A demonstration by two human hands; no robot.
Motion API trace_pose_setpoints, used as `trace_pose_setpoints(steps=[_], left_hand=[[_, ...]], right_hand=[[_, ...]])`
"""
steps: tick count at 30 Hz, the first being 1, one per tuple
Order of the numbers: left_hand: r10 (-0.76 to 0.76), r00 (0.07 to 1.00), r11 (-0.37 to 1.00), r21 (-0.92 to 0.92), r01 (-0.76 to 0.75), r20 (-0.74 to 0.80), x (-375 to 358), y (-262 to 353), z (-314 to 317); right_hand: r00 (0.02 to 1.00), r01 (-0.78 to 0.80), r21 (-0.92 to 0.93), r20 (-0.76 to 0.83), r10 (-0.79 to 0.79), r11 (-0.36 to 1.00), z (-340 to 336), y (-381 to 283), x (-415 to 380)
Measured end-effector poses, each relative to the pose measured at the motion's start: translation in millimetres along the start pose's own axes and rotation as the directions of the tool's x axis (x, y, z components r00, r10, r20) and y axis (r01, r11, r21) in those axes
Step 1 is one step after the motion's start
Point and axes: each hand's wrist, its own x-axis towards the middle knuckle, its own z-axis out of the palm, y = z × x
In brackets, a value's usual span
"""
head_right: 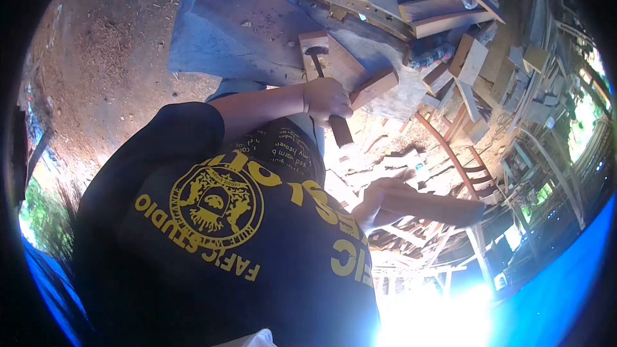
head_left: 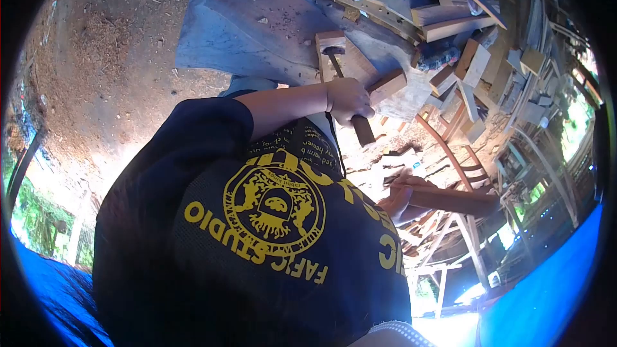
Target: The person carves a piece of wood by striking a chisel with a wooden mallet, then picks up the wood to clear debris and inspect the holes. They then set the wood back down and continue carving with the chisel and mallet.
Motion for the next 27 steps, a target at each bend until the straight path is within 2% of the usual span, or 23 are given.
trace_pose_setpoints(steps=[1, 2, 3, 4, 6, 7, 8, 9, 11, 12, 13, 14, 16, 18, 20, 21, 22, 25, 27], left_hand=[[0.002, 1.0, 1.0, 0.005, -0.001, -0.016, 0, 3, -2], [0.002, 0.999, 1.0, 0.011, -0.002, -0.034, 1, 6, -5], [0.007, 1.0, 1.0, 0.01, -0.007, -0.027, 3, 10, -10], [0.016, 0.998, 1.0, 0.005, -0.016, -0.058, 5, 16, -14], [0.029, 0.996, 1.0, -0.003, -0.029, -0.088, 8, 25, -14], [-0.01, 0.976, 0.999, -0.041, 0.001, -0.217, 11, 28, -13], [-0.052, 0.938, 0.996, -0.082, 0.026, -0.342, 14, 30, -15], [-0.05, 0.939, 0.997, -0.08, 0.024, -0.341, 16, 29, -20], [-0.106, 0.915, 0.986, -0.158, 0.047, -0.389, 22, 22, -35], [-0.146, 0.914, 0.976, -0.207, 0.07, -0.378, 22, 18, -47], [-0.272, 0.921, 0.921, -0.354, 0.164, -0.281, 20, 12, -59], [-0.34, 0.9, 0.879, -0.432, 0.202, -0.272, 16, 1, -65], [-0.471, 0.755, 0.776, -0.621, 0.109, -0.456, 17, -1, -84], [-0.518, 0.733, 0.739, -0.663, 0.123, -0.441, 10, -37, -88], [-0.497, 0.737, 0.746, -0.659, 0.094, -0.458, 3, -53, -95], [-0.475, 0.741, 0.753, -0.655, 0.063, -0.475, 2, -56, -99], [-0.533, 0.724, 0.701, -0.708, 0.087, -0.438, 2, -57, -101], [-0.585, 0.723, 0.626, -0.771, 0.116, -0.366, 1, -63, -101], [-0.575, 0.721, 0.647, -0.754, 0.111, -0.387, 2, -64, -100]], right_hand=[[1.0, 0.006, 0.004, -0.012, -0.006, 1.0, 25, -1, -12], [0.979, 0.205, -0.39, 0.078, -0.19, 0.898, 57, -1, -25], [0.922, 0.379, -0.696, 0.23, -0.311, 0.611, 72, -2, -32], [0.984, 0.178, -0.772, 0.13, -0.122, 0.611, 64, -7, -38], [0.985, 0.173, -0.772, 0.126, -0.119, 0.612, 64, -5, -44], [0.985, 0.173, -0.77, 0.13, -0.113, 0.614, 65, -3, -45], [0.971, 0.228, -0.737, 0.219, -0.095, 0.636, 62, -1, -42], [0.971, 0.229, -0.736, 0.218, -0.097, 0.637, 59, 0, -40], [0.931, 0.359, -0.807, 0.347, -0.115, 0.469, 47, 3, -36], [0.928, 0.365, -0.806, 0.354, -0.116, 0.466, 42, 5, -36], [0.929, 0.365, -0.807, 0.352, -0.118, 0.464, 36, 5, -36], [0.925, 0.377, -0.816, 0.353, -0.139, 0.439, 44, 6, -39], [0.917, 0.396, -0.808, 0.373, -0.142, 0.437, 47, 6, -41], [0.937, 0.344, -0.825, 0.333, -0.106, 0.449, 43, 6, -40], [0.958, 0.273, -0.849, 0.285, -0.044, 0.452, 45, 6, -36], [0.958, 0.273, -0.849, 0.285, -0.043, 0.453, 48, 7, -35], [0.957, 0.274, -0.845, 0.285, -0.046, 0.459, 52, 7, -33], [0.947, 0.298, -0.832, 0.32, -0.034, 0.469, 61, 6, -29], [0.935, 0.321, -0.821, 0.355, -0.02, 0.472, 70, 5, -27]])
